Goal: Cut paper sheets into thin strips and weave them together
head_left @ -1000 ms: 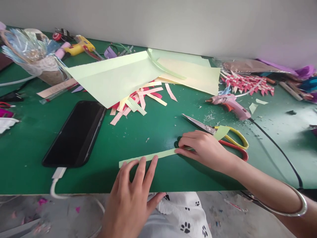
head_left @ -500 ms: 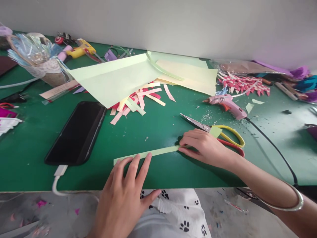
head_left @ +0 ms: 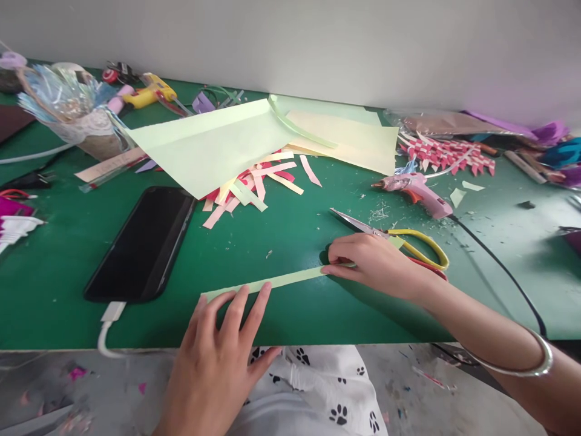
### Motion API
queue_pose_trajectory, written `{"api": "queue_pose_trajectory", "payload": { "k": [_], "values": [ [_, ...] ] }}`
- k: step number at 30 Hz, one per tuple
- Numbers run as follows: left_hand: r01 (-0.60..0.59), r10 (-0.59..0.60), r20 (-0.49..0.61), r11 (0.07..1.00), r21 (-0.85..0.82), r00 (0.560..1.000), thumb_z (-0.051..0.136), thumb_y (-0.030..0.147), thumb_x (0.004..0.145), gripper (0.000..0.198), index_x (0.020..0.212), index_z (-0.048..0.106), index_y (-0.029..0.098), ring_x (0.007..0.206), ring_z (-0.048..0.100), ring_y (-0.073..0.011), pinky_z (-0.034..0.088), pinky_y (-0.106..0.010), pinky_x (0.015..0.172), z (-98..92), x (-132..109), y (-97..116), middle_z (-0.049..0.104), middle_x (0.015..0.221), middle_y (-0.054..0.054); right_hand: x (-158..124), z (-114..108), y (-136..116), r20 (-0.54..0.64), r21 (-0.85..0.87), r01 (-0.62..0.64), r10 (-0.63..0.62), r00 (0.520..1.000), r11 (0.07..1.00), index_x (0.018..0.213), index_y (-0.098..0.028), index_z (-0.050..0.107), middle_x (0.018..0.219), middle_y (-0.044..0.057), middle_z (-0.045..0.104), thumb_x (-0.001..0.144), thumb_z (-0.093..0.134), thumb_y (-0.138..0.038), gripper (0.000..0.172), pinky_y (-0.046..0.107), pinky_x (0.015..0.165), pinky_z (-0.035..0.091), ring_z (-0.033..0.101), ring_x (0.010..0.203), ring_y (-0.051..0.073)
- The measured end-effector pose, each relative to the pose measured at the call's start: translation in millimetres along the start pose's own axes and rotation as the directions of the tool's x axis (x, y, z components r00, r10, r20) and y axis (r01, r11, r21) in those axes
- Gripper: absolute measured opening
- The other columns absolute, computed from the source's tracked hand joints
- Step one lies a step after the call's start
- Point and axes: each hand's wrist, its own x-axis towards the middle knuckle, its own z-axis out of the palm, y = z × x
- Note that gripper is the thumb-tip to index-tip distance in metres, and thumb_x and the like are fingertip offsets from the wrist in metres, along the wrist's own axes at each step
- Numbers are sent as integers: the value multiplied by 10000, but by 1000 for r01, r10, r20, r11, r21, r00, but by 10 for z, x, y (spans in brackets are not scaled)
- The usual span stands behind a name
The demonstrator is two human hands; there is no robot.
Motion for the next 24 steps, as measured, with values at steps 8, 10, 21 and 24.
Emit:
{"api": "queue_pose_trajectory", "payload": {
  "k": [8,10,21,24],
  "values": [
    [24,-24,52,1000,3,998,529,414,819,647,1385,351,156,965,488,-291,423,-460,858,-25,-8,-24,522,1102,-148,-51,-5,47,-54,63,62,-58,997,996,721,-183,572,686,5,576,889,474,-358,261,228,501,311,463,557,104],
    [24,-25,58,1000,5,998,535,410,813,654,1385,351,151,968,491,-299,421,-467,861,-19,-20,-53,522,1106,-155,-97,11,91,-105,89,78,-69,992,993,743,-182,584,702,11,580,892,474,-334,239,227,533,345,481,578,106],
    [-10,10,30,1000,-29,1000,488,474,832,698,1410,294,133,985,510,-324,399,-487,885,-35,-25,-132,538,1097,-165,-139,63,183,-155,-46,57,-63,986,997,727,-184,586,692,22,587,912,421,-382,318,243,562,347,493,603,126],
    [-10,12,44,1000,-24,999,490,469,833,698,1412,289,136,990,510,-326,396,-484,891,-38,-30,-133,537,1103,-164,-119,27,170,-111,-78,31,-40,993,997,715,-186,577,684,14,586,911,418,-393,326,239,527,318,483,581,120]
  ]
}}
